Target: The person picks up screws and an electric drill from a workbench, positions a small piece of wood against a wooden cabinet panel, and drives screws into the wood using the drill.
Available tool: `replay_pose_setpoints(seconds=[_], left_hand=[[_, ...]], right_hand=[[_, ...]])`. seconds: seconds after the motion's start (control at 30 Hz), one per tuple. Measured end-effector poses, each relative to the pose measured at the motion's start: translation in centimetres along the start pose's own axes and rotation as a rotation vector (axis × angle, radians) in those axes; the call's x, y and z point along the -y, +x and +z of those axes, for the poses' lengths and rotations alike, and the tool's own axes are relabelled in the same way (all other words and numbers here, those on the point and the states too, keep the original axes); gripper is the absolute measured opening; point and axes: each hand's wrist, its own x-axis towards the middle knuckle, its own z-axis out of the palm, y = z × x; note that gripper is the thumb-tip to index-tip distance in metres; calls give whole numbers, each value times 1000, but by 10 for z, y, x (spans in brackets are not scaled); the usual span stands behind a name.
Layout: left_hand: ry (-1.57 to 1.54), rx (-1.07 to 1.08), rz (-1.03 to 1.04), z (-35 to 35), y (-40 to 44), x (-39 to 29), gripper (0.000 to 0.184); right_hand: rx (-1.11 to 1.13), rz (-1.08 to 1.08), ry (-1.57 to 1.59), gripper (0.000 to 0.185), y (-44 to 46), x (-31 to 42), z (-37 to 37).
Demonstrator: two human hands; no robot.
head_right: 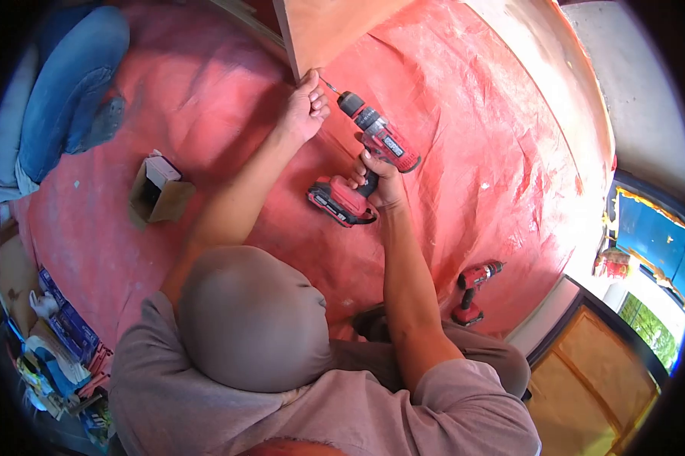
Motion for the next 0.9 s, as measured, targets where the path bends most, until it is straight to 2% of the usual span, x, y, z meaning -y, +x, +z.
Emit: replay_pose_setpoints(seconds=[0.07, 0.1, 0.17, 0.73, 0.9], left_hand=[[-2, 12, -15, 0, -1, 0, 19], [5, 6, -9, 1, -2, 0, 20], [6, 14, -7, 2, -4, 0, 21], [33, 4, 5, 5, -7, 0, 16], [73, 0, -2, 5, -7, 0, 19]], right_hand=[[-58, 53, -6, 37, -1, 0, -5], [-49, 63, 9, 21, -1, 1, 0], [-38, 66, 13, 19, 0, 1, 1], [-37, 55, -67, 16, 0, 2, 5], [-85, 71, -31, 25, 0, 0, 4]])
